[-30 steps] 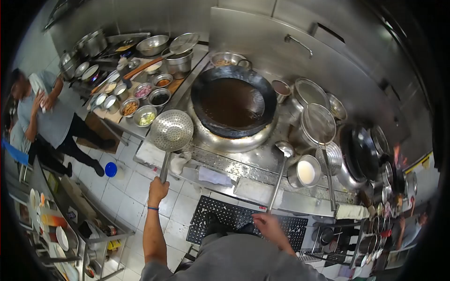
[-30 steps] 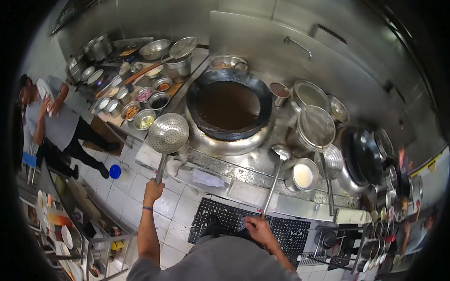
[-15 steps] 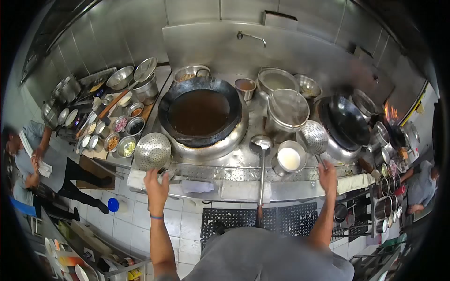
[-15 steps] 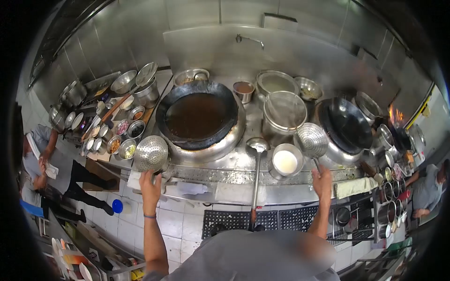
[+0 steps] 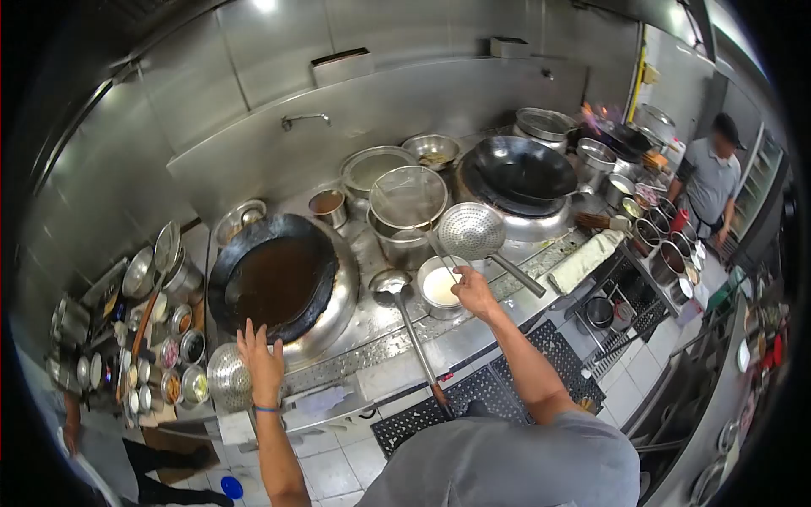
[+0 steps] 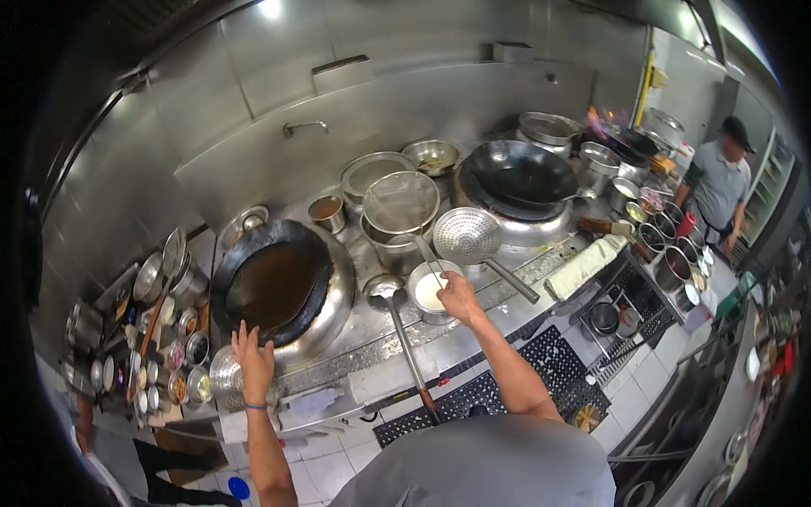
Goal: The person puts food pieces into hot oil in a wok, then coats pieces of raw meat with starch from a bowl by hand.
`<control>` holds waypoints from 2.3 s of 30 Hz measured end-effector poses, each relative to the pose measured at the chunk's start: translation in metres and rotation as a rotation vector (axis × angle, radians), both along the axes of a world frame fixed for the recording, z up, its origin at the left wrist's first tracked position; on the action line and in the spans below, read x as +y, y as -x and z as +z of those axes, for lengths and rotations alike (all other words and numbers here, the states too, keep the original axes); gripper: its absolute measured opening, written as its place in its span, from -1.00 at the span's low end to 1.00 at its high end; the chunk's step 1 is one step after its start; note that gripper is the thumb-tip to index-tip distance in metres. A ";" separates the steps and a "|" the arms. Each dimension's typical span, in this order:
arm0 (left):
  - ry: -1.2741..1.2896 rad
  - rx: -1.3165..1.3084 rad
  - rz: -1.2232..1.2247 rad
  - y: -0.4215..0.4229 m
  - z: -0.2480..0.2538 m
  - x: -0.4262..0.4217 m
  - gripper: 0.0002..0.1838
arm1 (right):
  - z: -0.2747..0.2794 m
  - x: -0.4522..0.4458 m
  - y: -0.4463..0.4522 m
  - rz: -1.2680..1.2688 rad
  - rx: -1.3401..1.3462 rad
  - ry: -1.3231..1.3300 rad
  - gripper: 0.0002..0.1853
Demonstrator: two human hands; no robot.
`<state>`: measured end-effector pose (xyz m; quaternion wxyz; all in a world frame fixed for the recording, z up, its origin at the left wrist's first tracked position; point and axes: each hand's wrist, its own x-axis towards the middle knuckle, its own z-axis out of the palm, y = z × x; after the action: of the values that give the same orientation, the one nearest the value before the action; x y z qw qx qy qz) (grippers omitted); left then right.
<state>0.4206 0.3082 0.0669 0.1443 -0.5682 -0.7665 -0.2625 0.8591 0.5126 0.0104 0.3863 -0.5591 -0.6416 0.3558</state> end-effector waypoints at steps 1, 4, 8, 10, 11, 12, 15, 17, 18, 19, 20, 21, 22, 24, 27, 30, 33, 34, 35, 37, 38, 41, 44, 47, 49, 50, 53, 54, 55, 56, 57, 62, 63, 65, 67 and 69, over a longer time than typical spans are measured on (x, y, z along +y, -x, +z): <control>-0.049 -0.006 -0.053 -0.006 -0.005 0.000 -0.53 | 0.004 0.004 -0.002 -0.022 0.015 -0.010 -0.45; -0.066 -0.179 -0.207 -0.048 -0.023 -0.013 -0.57 | 0.008 0.005 -0.005 -0.064 0.038 -0.050 -0.45; 0.225 -0.696 -0.504 -0.148 -0.082 -0.044 -0.68 | 0.025 -0.007 -0.013 -0.026 0.101 -0.153 -0.46; 0.495 -0.888 -0.611 -0.185 -0.114 -0.060 -0.63 | 0.026 -0.015 -0.017 0.017 0.110 -0.095 -0.44; 0.532 -0.832 -0.713 -0.195 -0.134 -0.066 -0.59 | 0.028 -0.019 -0.015 0.033 0.085 -0.048 -0.43; 0.487 -0.822 -0.742 -0.203 -0.154 -0.072 -0.59 | 0.021 -0.019 -0.010 0.025 0.199 -0.014 -0.41; 0.509 -0.854 -0.721 -0.206 -0.153 -0.088 -0.62 | 0.018 -0.019 -0.004 0.032 0.084 0.082 -0.40; 0.522 -0.871 -0.655 -0.199 -0.149 -0.097 -0.63 | 0.029 -0.026 0.010 -0.005 -0.019 0.093 -0.36; 0.408 -0.872 -0.602 -0.197 -0.166 -0.104 -0.62 | -0.004 -0.001 -0.007 0.049 -0.108 -0.003 -0.33; 0.395 -0.889 -0.546 -0.193 -0.166 -0.111 -0.61 | 0.006 -0.007 -0.005 0.052 -0.074 0.081 -0.31; 0.383 -0.905 -0.488 -0.186 -0.163 -0.119 -0.61 | -0.009 0.004 -0.019 0.105 -0.090 0.050 -0.28; 0.372 -0.921 -0.426 -0.179 -0.158 -0.128 -0.60 | -0.003 0.008 -0.026 0.141 -0.290 0.041 -0.25; 0.372 -0.912 -0.365 -0.171 -0.145 -0.140 -0.61 | -0.012 0.011 -0.033 0.092 -0.589 -0.272 -0.21; 0.371 -0.935 -0.245 -0.160 -0.148 -0.164 -0.60 | 0.024 -0.008 -0.016 -0.068 -0.784 -0.357 -0.14; 0.382 -0.970 -0.065 -0.163 -0.148 -0.202 -0.60 | 0.041 -0.001 -0.003 -0.004 -0.660 -0.758 -0.37; 0.348 -0.970 0.126 -0.183 -0.139 -0.233 -0.59 | 0.036 -0.031 0.050 0.327 -0.383 -0.567 -0.57; 0.364 -0.992 0.308 -0.217 -0.136 -0.247 -0.59 | 0.030 -0.113 0.110 1.007 -0.446 -0.549 -0.68; 0.372 -1.002 0.401 -0.235 -0.141 -0.255 -0.59 | 0.019 -0.131 0.118 1.184 -0.452 -0.427 -0.69; 0.324 -0.981 0.467 -0.254 -0.147 -0.258 -0.59 | 0.004 -0.148 0.118 1.381 -0.464 -0.292 -0.69; 0.224 -0.910 0.656 -0.299 -0.173 -0.255 -0.62 | -0.044 -0.150 0.108 1.596 -0.480 -0.350 -0.67; 0.220 -0.987 0.726 -0.314 -0.152 -0.260 -0.62 | -0.056 -0.148 0.106 1.691 -0.537 -0.240 -0.66; 0.133 -1.109 0.877 -0.374 -0.136 -0.263 -0.59 | -0.077 -0.137 0.101 1.799 -0.702 -0.078 -0.62; 0.033 -1.224 1.002 -0.438 -0.140 -0.269 -0.56 | -0.087 -0.132 0.106 1.931 -0.869 -0.112 -0.62; -0.010 -1.294 1.122 -0.481 -0.133 -0.277 -0.56 | -0.117 -0.119 0.107 2.145 -0.710 -0.238 -0.62; -0.044 -1.265 1.191 -0.500 -0.131 -0.284 -0.57 | -0.091 -0.134 0.111 2.131 -0.973 -0.150 -0.63; -0.143 -1.215 1.234 -0.508 -0.131 -0.288 -0.61 | -0.082 -0.141 0.111 2.092 -1.057 -0.056 -0.63; -0.413 -1.075 1.353 -0.531 -0.138 -0.316 -0.70 | -0.112 -0.125 0.127 2.312 -1.017 -0.272 -0.53; -0.501 -1.046 1.394 -0.537 -0.137 -0.333 -0.72 | -0.108 -0.126 0.133 2.299 -1.122 -0.217 -0.44; -0.589 -1.017 1.428 -0.544 -0.135 -0.352 -0.74 | -0.105 -0.129 0.137 2.277 -1.228 -0.159 -0.36; -0.680 -0.946 1.525 -0.550 -0.114 -0.369 -0.79 | -0.118 -0.124 0.141 2.295 -1.195 -0.217 -0.38; -0.803 -0.898 1.614 -0.559 -0.123 -0.388 -0.80 | -0.146 -0.109 0.151 2.309 -1.164 -0.275 -0.41; -0.900 -0.643 1.975 -0.607 -0.134 -0.494 -0.81 | -0.099 -0.166 0.163 2.347 -1.167 0.119 -0.55; -0.954 -0.564 2.048 -0.615 -0.127 -0.513 -0.80 | -0.105 -0.178 0.171 2.320 -1.166 -0.182 -0.56; -1.075 -0.414 2.212 -0.630 -0.124 -0.550 -0.78 | -0.120 -0.211 0.188 2.191 -1.125 -0.766 -0.58; -1.068 -0.315 2.394 -0.650 -0.127 -0.589 -0.76 | -0.097 -0.253 0.198 2.190 -1.069 -0.750 -0.55; -1.066 -0.052 2.627 -0.678 -0.147 -0.634 -0.67 | -0.071 -0.306 0.198 2.218 -0.979 -0.747 -0.52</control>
<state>1.0984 -0.3257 -0.0800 0.4597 0.6735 -0.5421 -0.2030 0.6612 0.2064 -0.0611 -0.2613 0.3464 -0.9000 0.0420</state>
